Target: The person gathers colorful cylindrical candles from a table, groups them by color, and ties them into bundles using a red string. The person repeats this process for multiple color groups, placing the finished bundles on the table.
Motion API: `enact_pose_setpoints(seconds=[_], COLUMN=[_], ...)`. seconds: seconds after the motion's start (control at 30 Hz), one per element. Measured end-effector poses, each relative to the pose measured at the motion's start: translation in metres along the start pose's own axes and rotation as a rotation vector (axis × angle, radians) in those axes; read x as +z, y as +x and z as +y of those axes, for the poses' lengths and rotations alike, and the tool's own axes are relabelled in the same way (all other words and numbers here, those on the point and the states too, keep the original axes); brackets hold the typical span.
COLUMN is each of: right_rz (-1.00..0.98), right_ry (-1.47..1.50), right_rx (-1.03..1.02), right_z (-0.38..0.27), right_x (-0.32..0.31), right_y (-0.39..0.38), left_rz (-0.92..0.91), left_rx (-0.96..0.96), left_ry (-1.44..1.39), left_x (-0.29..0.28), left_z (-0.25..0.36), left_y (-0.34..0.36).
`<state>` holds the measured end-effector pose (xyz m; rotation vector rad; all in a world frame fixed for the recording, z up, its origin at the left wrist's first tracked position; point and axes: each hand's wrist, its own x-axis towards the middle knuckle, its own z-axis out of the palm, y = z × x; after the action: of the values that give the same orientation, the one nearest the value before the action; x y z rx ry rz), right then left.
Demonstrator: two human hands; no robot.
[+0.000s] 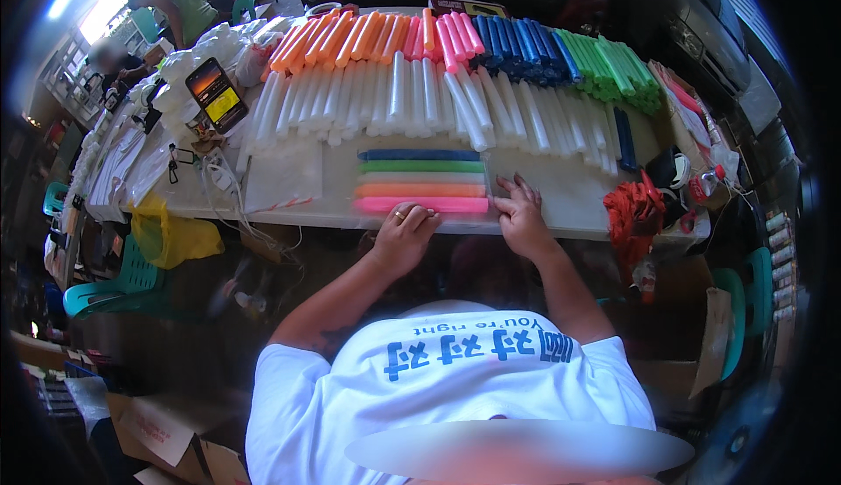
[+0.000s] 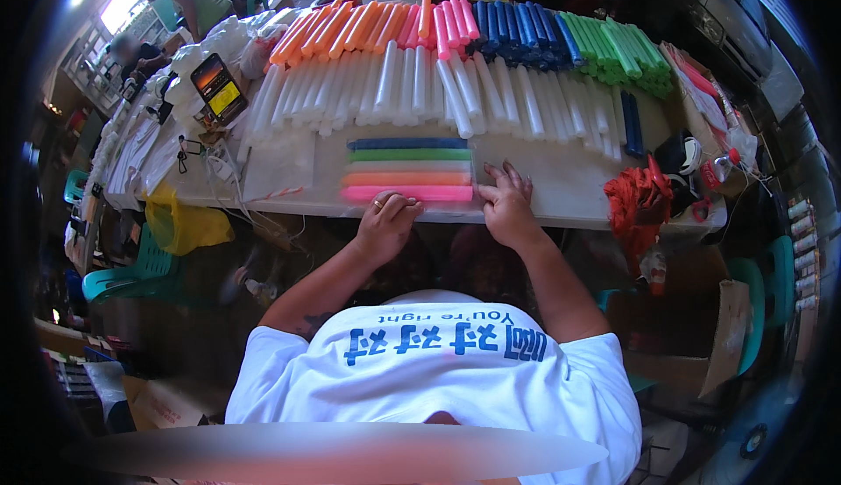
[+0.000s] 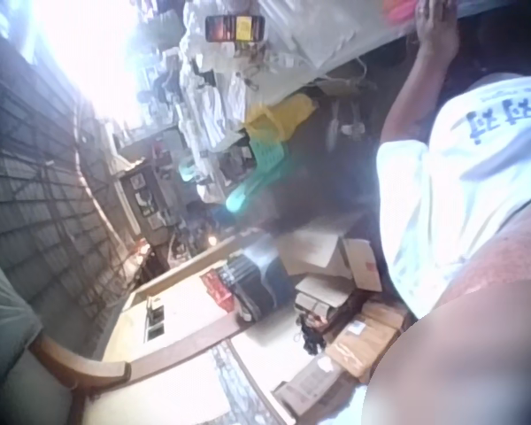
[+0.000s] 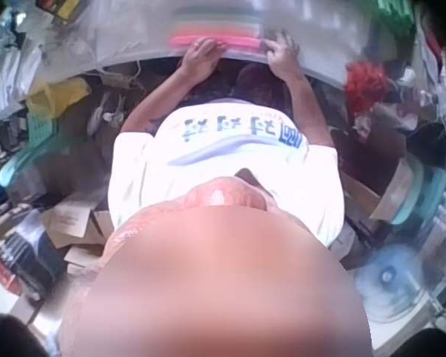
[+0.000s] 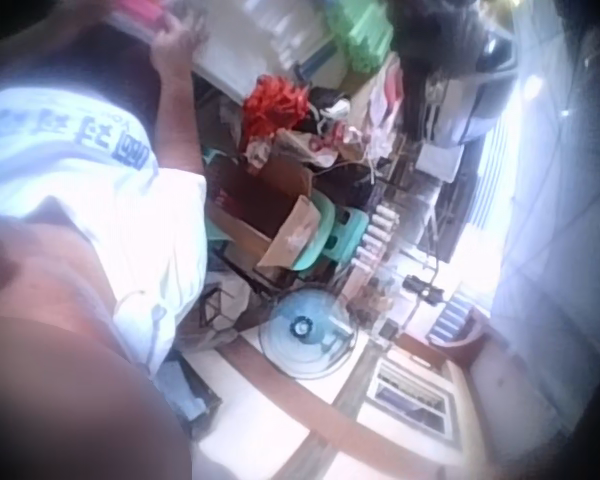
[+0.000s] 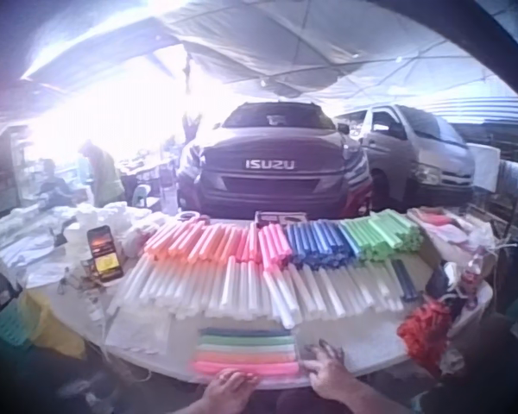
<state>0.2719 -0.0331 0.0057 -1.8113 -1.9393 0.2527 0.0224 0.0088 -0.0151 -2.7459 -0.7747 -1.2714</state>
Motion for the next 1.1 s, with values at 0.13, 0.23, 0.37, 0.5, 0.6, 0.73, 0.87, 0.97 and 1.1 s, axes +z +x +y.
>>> enact_pose_setpoints(seconds=[0.13, 0.23, 0.37, 0.5, 0.6, 0.73, 0.87, 0.97, 1.1], right_rz=[0.057, -0.13, -0.148, -0.136, -0.073, 0.439, 0.98, 1.15, 0.968], right_ry=[0.017, 0.034, -0.01, 0.019, -0.039, 0.184, -0.178, -0.291, -0.361], right_rx=[0.087, 0.039, 0.087, 0.119, 0.071, -0.077, 0.082, 0.383, 0.611], right_z=[0.003, 0.003, 0.006, -0.001, -0.002, 0.033, 0.102, 0.147, 0.18], right_x=[-0.004, 0.001, 0.001, -0.002, -0.006, -0.04, -0.095, -0.103, -0.062], right_y=[0.02, 0.025, 0.033, 0.047, 0.042, 0.002, -0.059, -0.11, -0.152], left_rz=[-0.006, -0.017, -0.026, -0.069, -0.081, -0.07, -0.024, -0.019, -0.004], left_rx=[0.016, 0.019, 0.028, 0.007, 0.018, 0.024, 0.031, 0.015, 0.016], left_ry=[0.011, 0.009, -0.016, -0.014, 0.018, -0.012, -0.021, -0.007, 0.0], left_x=[-0.002, -0.001, -0.001, -0.001, -0.003, -0.002, 0.001, 0.003, 0.002], left_z=[0.002, 0.002, 0.0, -0.002, -0.001, -0.001, -0.002, -0.001, 0.001], left_y=[0.001, 0.002, 0.001, -0.001, -0.001, 0.002, 0.003, 0.003, 0.004])
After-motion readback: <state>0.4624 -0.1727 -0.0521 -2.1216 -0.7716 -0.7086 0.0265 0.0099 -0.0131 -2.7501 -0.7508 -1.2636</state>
